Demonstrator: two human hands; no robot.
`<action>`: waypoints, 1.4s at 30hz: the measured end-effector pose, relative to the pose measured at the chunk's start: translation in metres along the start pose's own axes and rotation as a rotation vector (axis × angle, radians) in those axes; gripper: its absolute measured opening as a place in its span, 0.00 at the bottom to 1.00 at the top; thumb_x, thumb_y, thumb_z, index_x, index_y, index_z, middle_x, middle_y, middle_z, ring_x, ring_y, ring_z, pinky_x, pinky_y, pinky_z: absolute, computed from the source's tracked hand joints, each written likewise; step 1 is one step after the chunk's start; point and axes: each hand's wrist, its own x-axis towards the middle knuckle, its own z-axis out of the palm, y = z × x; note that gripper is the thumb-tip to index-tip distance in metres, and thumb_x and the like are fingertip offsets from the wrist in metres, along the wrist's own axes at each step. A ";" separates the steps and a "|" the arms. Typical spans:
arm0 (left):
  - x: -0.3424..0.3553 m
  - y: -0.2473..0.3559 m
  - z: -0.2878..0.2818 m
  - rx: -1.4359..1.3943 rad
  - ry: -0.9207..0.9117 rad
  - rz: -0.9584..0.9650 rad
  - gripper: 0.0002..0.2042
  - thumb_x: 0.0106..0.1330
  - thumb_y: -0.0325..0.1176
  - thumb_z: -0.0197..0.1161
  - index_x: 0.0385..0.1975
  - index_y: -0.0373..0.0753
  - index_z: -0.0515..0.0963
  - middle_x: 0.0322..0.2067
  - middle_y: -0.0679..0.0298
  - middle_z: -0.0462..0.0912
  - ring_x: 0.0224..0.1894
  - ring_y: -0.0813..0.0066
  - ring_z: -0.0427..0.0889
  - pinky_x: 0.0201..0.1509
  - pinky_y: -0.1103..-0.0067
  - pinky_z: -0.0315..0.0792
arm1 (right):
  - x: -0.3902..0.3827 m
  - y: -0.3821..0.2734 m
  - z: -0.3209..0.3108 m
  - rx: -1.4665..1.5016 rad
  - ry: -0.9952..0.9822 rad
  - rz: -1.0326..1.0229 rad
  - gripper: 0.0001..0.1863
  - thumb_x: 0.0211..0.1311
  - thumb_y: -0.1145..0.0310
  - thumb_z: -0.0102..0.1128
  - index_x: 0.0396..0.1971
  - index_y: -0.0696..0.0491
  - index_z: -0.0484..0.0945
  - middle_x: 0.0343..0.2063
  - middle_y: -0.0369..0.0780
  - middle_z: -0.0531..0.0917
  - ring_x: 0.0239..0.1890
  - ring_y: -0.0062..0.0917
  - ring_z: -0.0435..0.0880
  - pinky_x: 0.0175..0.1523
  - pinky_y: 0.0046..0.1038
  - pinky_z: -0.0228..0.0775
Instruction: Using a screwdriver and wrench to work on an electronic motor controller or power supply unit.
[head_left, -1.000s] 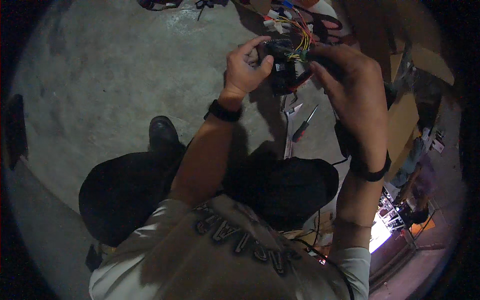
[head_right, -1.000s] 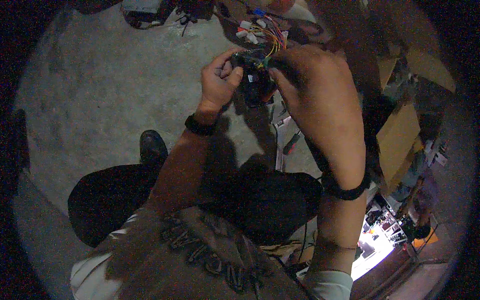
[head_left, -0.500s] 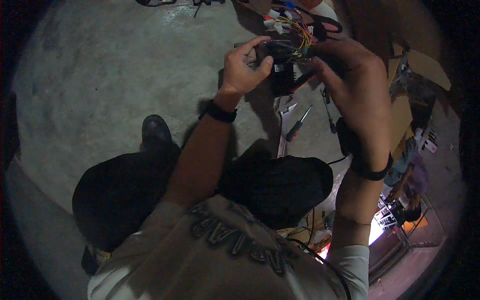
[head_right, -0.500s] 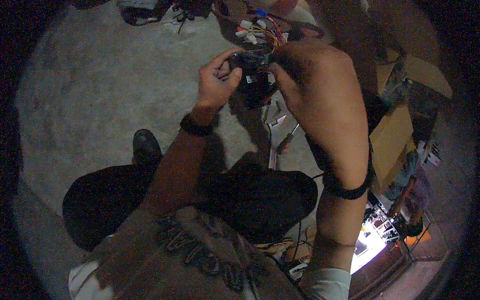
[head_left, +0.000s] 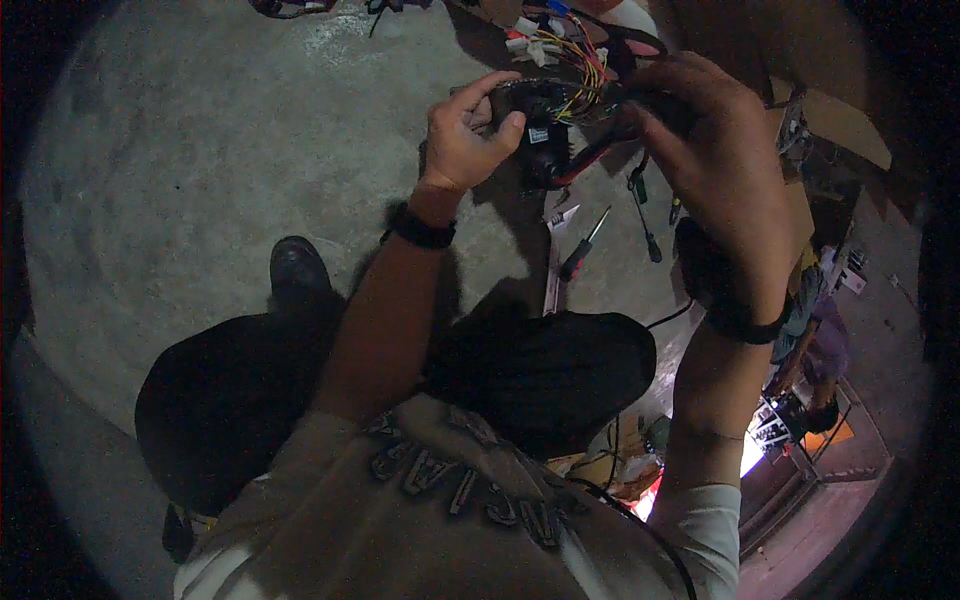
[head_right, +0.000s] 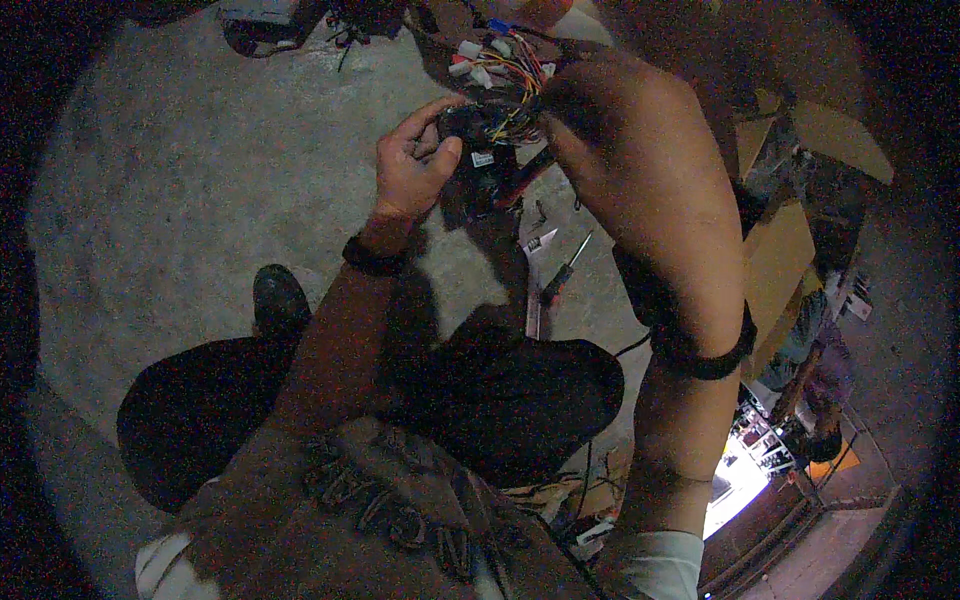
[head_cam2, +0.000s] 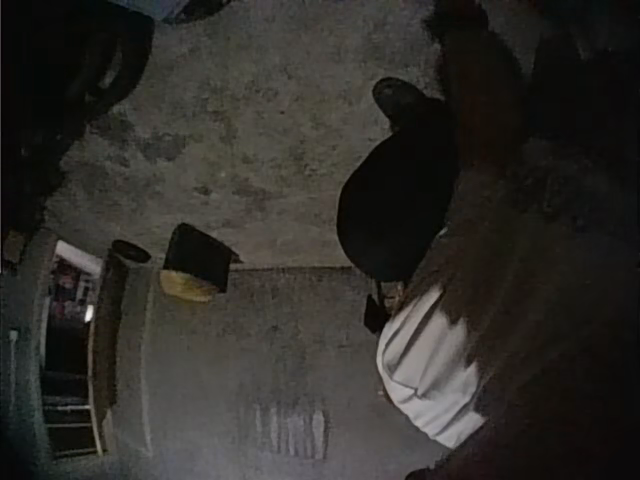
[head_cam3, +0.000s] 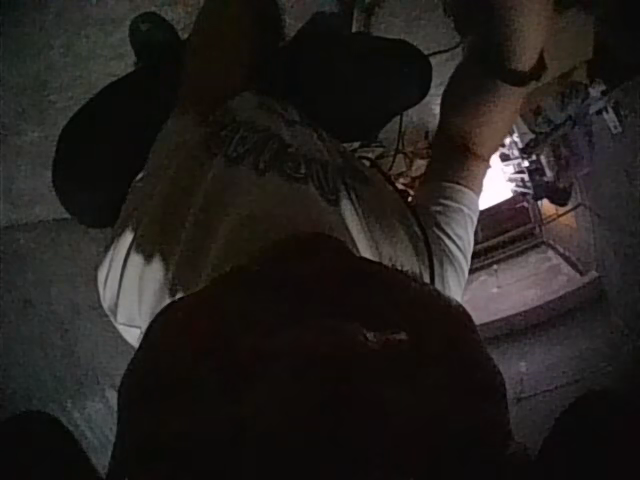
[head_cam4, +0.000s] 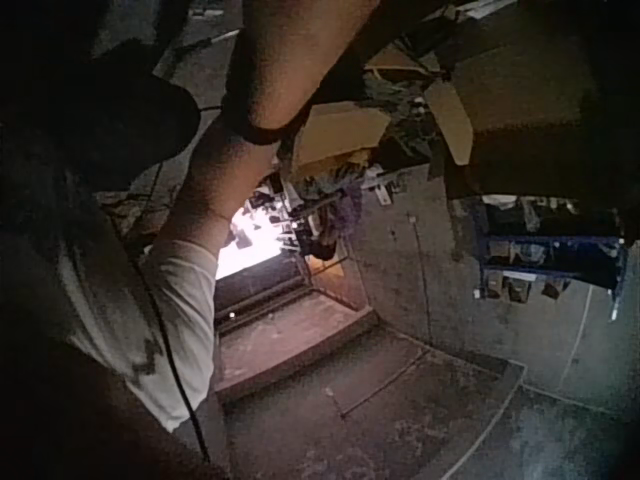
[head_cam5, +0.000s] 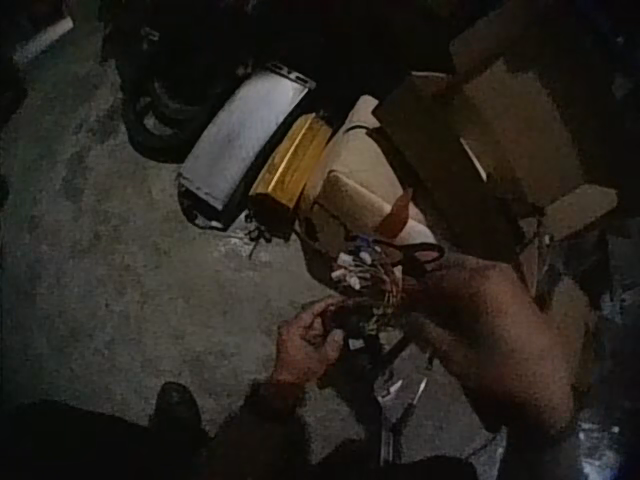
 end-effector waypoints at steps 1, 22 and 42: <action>0.000 -0.001 0.000 -0.023 -0.002 0.011 0.23 0.56 0.31 0.71 0.53 0.36 0.81 0.19 0.76 0.59 0.23 0.86 0.59 0.27 0.84 0.59 | 0.001 0.001 0.001 0.000 0.000 -0.001 0.13 0.53 0.72 0.68 0.39 0.59 0.84 0.38 0.51 0.85 0.42 0.48 0.85 0.49 0.40 0.77; 0.001 -0.003 0.002 -0.063 -0.005 -0.010 0.23 0.56 0.31 0.71 0.54 0.36 0.80 0.19 0.77 0.58 0.22 0.88 0.57 0.26 0.85 0.56 | 0.002 0.007 0.004 0.039 -0.025 -0.007 0.11 0.55 0.73 0.67 0.38 0.59 0.84 0.38 0.50 0.85 0.43 0.46 0.85 0.49 0.39 0.77; 0.002 0.000 0.001 -0.089 -0.003 -0.043 0.24 0.53 0.29 0.71 0.53 0.38 0.82 0.20 0.76 0.58 0.23 0.88 0.58 0.27 0.86 0.57 | 0.033 0.011 -0.014 -0.274 -0.363 -0.328 0.13 0.52 0.75 0.65 0.40 0.58 0.84 0.44 0.45 0.84 0.44 0.43 0.84 0.45 0.39 0.78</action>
